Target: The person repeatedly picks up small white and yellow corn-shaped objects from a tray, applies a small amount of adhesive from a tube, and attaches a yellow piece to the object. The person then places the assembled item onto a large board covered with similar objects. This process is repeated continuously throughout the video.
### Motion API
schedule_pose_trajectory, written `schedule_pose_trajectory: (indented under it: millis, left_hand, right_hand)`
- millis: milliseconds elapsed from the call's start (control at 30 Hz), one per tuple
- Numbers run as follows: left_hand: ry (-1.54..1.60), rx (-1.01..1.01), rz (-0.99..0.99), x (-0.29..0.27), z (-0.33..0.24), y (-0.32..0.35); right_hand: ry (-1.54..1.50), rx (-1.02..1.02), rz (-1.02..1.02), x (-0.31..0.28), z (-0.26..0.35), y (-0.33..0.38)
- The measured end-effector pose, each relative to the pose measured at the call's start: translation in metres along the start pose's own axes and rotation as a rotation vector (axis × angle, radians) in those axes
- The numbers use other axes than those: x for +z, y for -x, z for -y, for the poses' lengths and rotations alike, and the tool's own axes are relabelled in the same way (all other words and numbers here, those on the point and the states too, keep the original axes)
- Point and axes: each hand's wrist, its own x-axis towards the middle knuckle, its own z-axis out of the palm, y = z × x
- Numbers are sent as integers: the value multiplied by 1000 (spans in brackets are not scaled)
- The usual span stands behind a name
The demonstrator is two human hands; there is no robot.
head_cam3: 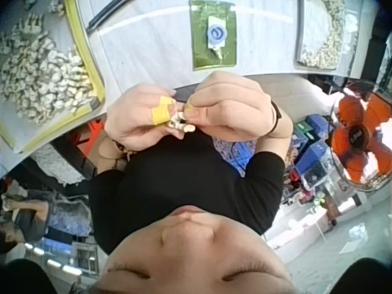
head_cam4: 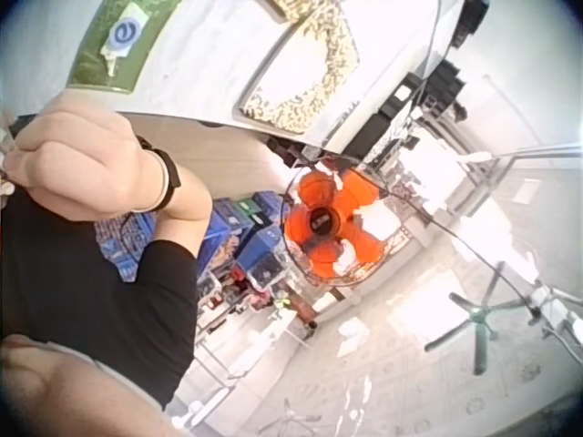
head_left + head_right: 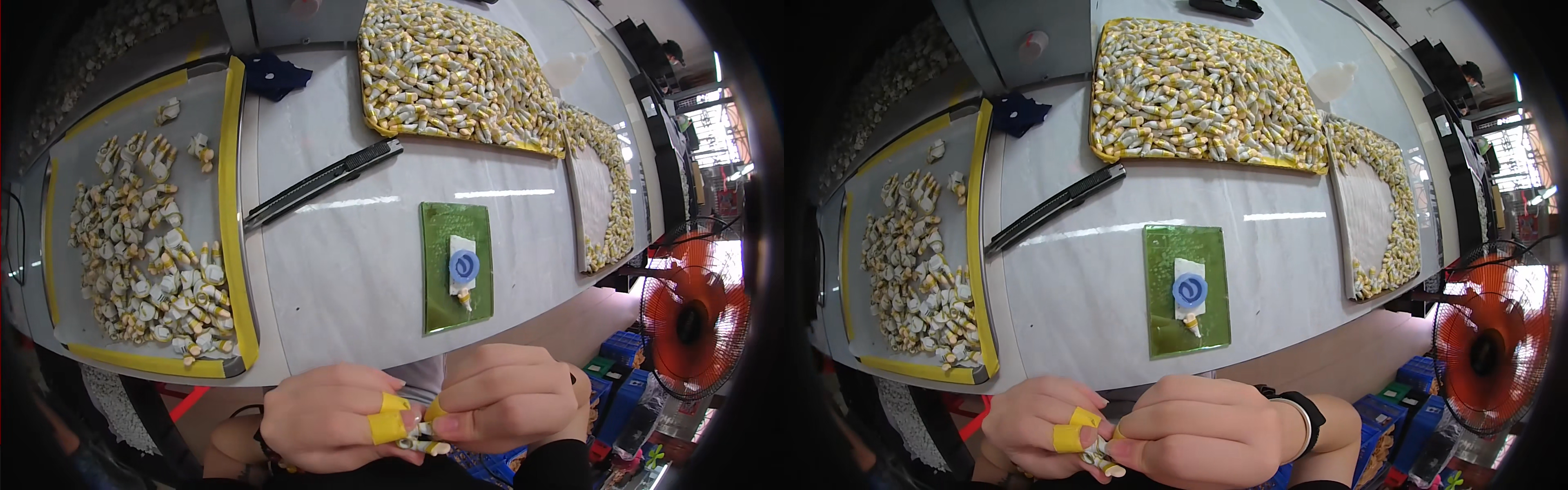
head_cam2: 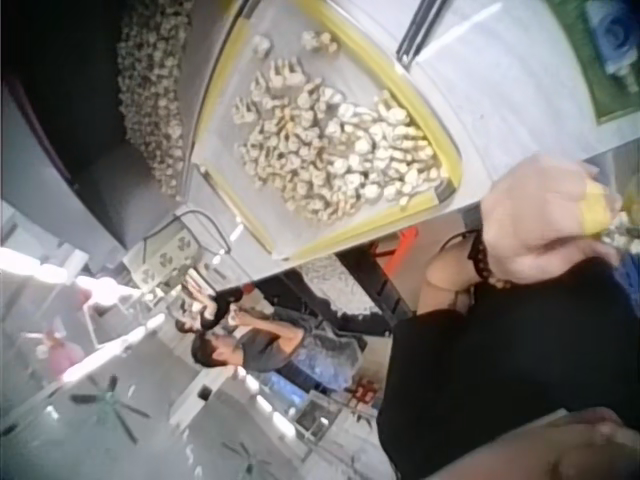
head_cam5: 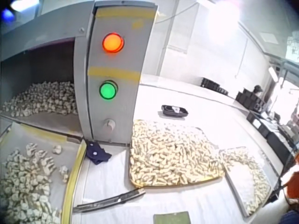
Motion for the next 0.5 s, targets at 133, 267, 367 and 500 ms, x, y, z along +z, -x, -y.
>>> schedule_pose_trajectory:
  millis: [133,267,367,500]
  left_hand:
    - [13,49,-201,8,-1,1]
    - [31,59,-185,7,-2,-1]
    - [4,52,-172,7,-2,2]
    - [-86,-39,23,-3,-2,-5]
  right_hand:
    - [-35,13,34,1,-4,-2]
    - [-21,-16,36,1,-1,-3]
    - [-2,-29,43,2,-1,-3]
    - [92,-47,6,1,0,-2]
